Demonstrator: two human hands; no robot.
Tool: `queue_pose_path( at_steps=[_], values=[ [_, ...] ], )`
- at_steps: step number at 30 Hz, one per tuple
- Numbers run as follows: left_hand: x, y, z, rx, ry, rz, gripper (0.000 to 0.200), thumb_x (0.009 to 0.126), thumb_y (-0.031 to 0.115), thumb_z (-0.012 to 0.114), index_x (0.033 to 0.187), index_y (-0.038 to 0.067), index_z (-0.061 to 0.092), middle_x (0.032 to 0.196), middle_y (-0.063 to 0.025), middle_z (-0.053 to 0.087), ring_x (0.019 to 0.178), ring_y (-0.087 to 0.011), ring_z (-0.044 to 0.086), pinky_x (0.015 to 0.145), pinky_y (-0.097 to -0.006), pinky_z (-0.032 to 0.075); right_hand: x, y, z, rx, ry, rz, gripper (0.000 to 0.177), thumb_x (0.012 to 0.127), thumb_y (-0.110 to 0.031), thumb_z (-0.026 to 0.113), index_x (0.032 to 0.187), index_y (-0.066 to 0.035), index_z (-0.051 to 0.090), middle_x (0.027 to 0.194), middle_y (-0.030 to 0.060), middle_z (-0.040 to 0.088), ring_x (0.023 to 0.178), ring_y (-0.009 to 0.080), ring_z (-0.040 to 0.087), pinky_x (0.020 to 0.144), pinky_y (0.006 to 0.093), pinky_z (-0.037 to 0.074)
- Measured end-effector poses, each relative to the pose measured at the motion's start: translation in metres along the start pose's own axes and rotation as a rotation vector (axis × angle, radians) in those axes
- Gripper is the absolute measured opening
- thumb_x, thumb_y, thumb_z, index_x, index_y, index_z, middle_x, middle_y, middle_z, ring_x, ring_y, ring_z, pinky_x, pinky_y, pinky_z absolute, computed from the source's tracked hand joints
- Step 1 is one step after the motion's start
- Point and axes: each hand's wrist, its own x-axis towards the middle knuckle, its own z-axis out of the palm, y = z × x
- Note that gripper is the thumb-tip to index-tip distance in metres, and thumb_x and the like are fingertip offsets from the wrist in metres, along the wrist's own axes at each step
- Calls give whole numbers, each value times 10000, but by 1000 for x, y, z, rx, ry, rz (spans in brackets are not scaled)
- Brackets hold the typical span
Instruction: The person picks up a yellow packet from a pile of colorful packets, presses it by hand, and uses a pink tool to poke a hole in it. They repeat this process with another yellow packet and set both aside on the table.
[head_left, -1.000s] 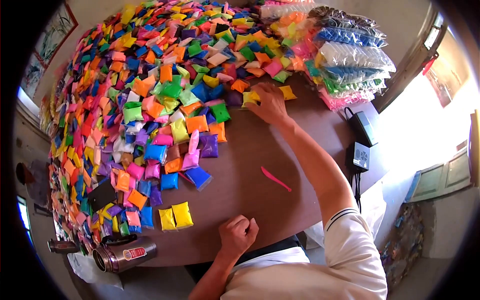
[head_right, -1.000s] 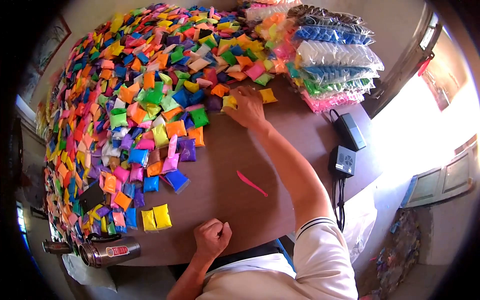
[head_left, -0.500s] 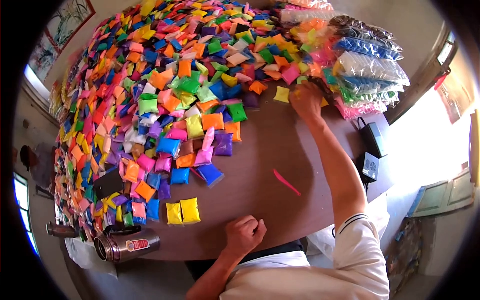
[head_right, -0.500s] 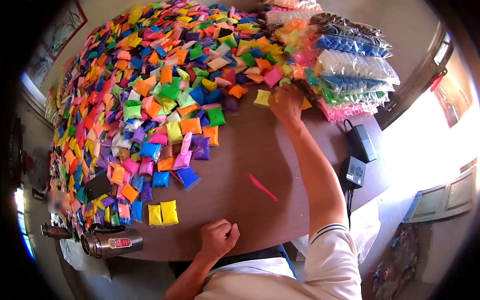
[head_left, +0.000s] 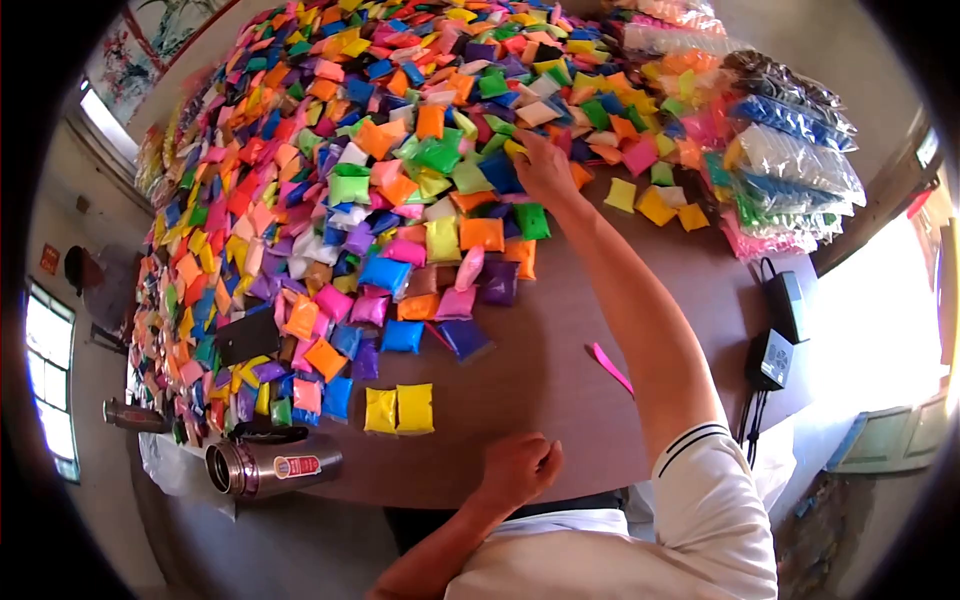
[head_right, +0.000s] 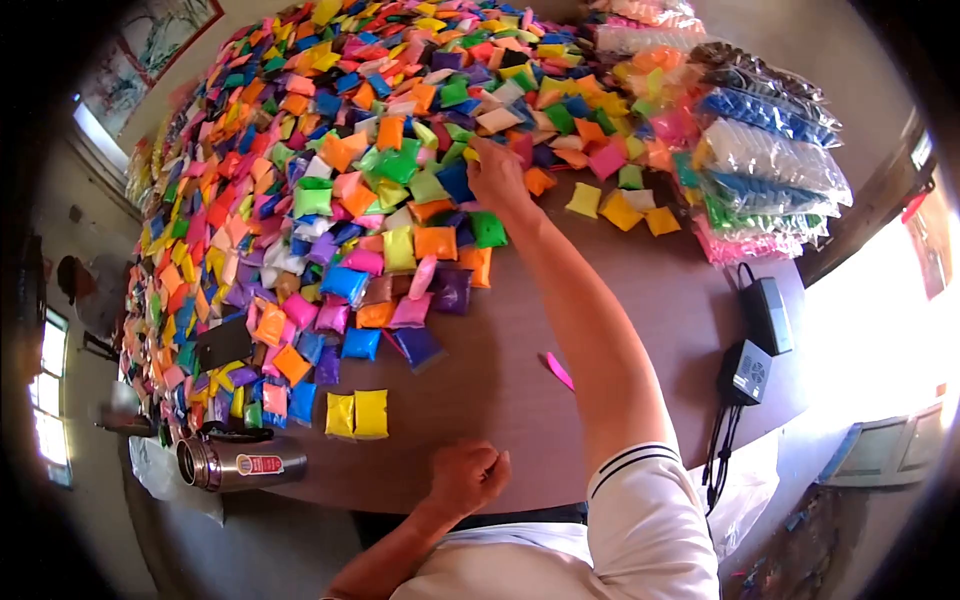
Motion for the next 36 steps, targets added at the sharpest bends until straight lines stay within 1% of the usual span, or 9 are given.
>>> queue_pose_path(
  at_steps=[5,9,12,19,24,26,29,35,36],
  values=[
    [0,-2,-1,-30,37,54,327,735,77,681,529,90,428,528,-73,446,446,-249,480,414,-338,401,4,11,11,-281,-66,139,259,752,-106,659,1008,-69,672,1001,180,657,966,337,613,859,422,487],
    [-3,-6,1,-67,45,24,316,760,86,671,542,79,443,542,-69,475,453,-249,482,417,-336,396,8,23,-5,-46,-37,277,293,791,-131,661,1071,-45,650,1011,157,656,915,309,628,810,390,499],
    [-9,-10,-4,-202,-47,-115,261,794,99,653,588,59,497,579,-78,516,453,-236,483,428,-327,388,0,-7,-45,773,-65,566,351,886,-192,614,1168,14,577,971,42,619,805,112,570,683,246,480],
    [-2,-12,-16,-517,-10,-182,215,891,177,595,722,45,585,635,-58,507,568,-143,489,514,-275,386,-54,-97,-112,1114,-218,661,369,864,-134,581,1209,-5,555,1016,33,620,834,130,593,712,253,468],
    [-9,-18,-12,-573,72,-155,227,920,195,561,751,44,543,648,-64,485,559,-157,466,528,-283,393,-131,-148,-146,910,-430,685,367,808,-103,586,1154,18,579,977,41,631,895,121,591,771,257,456],
    [-10,-17,-10,-800,59,-227,232,939,250,539,824,48,543,669,-48,486,591,-138,465,555,-278,392,-169,-165,-158,945,-439,728,352,802,-91,583,1132,30,584,969,42,628,881,117,585,776,260,456],
    [-14,-25,-10,-760,-27,-211,210,956,255,513,945,49,557,752,8,509,683,-90,462,629,-245,396,-214,-174,-166,995,-410,762,299,807,-56,571,1092,28,598,939,33,625,856,114,581,786,258,459],
    [-14,-23,-11,-535,-170,-258,317,965,345,514,907,44,597,726,-46,576,667,-141,551,594,-305,432,-256,-186,-170,837,-394,757,230,857,-86,559,1055,20,606,896,19,620,793,97,570,715,236,456],
    [-16,-20,-11,-527,-161,-257,317,965,345,514,907,44,597,726,-46,576,667,-141,551,594,-305,432,-257,-186,-172,838,-355,772,228,886,-163,618,1024,18,622,864,16,622,759,92,561,679,236,450]
  ],
)
